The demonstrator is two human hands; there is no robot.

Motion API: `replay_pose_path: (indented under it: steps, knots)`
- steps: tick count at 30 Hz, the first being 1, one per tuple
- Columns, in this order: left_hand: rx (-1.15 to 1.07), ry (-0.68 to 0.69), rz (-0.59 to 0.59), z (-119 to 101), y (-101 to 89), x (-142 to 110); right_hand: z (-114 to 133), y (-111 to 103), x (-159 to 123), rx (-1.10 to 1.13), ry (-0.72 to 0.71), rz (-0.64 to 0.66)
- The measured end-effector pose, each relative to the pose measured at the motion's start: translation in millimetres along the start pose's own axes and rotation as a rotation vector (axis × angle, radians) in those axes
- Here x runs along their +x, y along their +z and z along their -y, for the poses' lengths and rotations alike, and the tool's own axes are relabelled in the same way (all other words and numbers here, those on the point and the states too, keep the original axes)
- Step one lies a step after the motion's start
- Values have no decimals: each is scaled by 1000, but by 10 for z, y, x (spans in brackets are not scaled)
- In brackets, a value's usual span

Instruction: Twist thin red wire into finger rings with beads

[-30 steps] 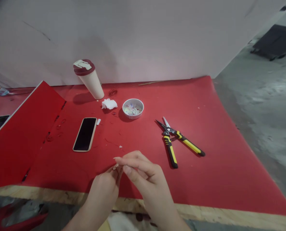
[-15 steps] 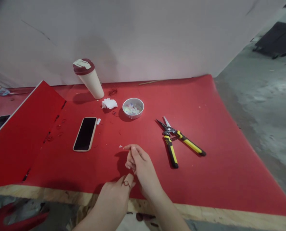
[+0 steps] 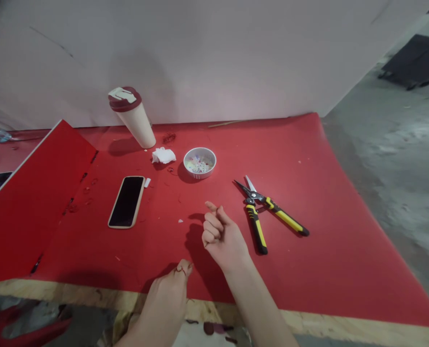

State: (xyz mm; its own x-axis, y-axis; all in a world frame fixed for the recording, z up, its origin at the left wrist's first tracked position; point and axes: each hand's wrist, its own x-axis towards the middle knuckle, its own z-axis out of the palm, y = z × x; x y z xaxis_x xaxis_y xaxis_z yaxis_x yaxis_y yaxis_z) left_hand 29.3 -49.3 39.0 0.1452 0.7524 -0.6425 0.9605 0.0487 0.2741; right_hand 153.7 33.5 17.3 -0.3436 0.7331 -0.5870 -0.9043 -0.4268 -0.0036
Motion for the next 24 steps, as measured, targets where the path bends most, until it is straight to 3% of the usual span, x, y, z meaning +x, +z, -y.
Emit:
replay_pose_path:
  steps: [9,16,19,24]
  knots:
    - [-36,-113,38,29,-27,-33,163,29,133,30,-57,-22]
    - [-20,63,-50,95,24,-2,255,36,285,-33,-94,28]
    - [-81,60,-121,148,50,5,299,17,313,-44,-140,38]
    - [-79,55,-128,232,129,-2,378,25,333,-123,-208,42]
